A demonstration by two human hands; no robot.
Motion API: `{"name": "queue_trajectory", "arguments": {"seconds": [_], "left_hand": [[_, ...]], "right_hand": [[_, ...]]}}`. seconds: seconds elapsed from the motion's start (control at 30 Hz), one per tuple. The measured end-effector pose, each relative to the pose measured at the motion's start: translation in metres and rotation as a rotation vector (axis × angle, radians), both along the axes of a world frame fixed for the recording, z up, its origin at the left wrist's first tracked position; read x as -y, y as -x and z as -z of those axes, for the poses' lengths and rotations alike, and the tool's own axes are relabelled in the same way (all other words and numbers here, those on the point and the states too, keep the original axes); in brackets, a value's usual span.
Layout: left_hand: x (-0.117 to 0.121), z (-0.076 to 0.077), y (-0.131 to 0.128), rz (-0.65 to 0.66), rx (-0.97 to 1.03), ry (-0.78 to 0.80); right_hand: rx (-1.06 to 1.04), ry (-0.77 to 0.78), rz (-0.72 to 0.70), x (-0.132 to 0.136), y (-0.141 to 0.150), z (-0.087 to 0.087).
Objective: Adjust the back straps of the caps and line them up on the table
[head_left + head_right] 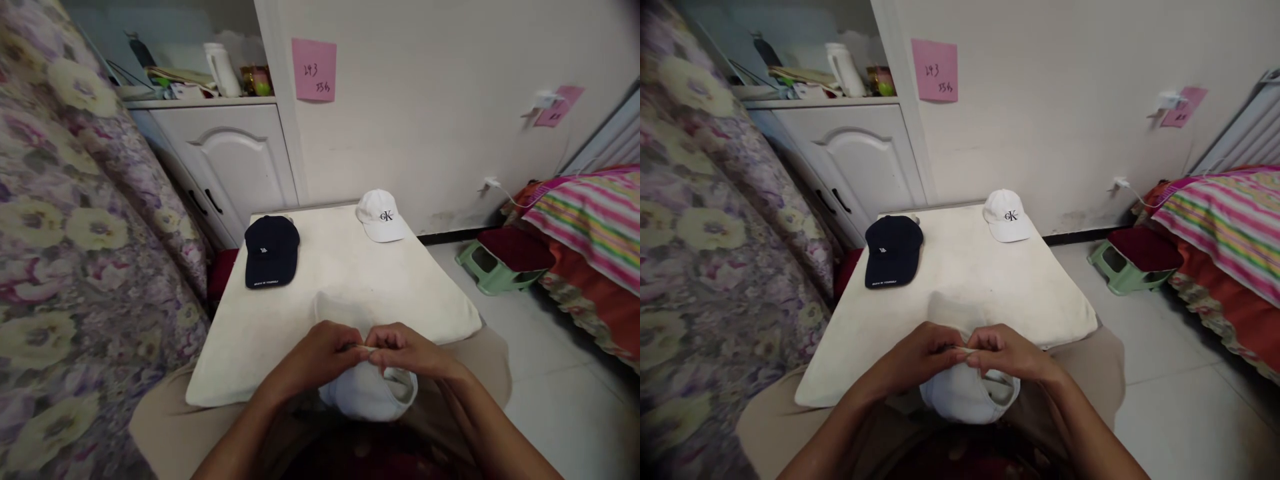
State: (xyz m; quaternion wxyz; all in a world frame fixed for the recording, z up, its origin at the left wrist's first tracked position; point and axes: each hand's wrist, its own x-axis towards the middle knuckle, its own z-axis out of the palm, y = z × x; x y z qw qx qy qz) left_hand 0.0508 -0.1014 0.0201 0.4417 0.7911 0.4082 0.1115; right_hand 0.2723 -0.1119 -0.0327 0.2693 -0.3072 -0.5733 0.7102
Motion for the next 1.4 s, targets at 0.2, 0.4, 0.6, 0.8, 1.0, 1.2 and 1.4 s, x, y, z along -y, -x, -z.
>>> {"name": "queue_trajectory", "arguments": {"seconds": [0.2, 0.4, 0.6, 0.8, 1.0, 1.2, 1.4], "left_hand": [[0.004, 0.002, 0.018, -0.049, 0.041, 0.046], [0.010, 0.008, 0.024, -0.055, 0.077, -0.025], [0.012, 0.014, 0.017, -0.105, 0.016, -0.053], [0.010, 0.018, 0.016, -0.143, 0.130, -0.016], [0.019, 0.019, 0.011, -0.193, 0.153, -0.172], [0.038, 0.023, 0.006, -0.159, 0.112, -0.422], [0.034, 0.036, -0.003, -0.210, 0.103, -0.546]], "right_hand": [[0.017, 0.020, 0.073, -0.002, 0.001, 0.014], [-0.036, 0.045, 0.062, -0.001, -0.003, 0.023], [-0.028, -0.100, 0.142, 0.007, 0.007, 0.007], [-0.028, -0.184, 0.213, 0.014, 0.011, -0.004], [-0.156, -0.012, 0.122, 0.005, 0.004, -0.001], [-0.216, 0.023, 0.131, -0.001, 0.001, 0.004], [-0.209, 0.063, 0.122, -0.004, 0.002, 0.008]]}}
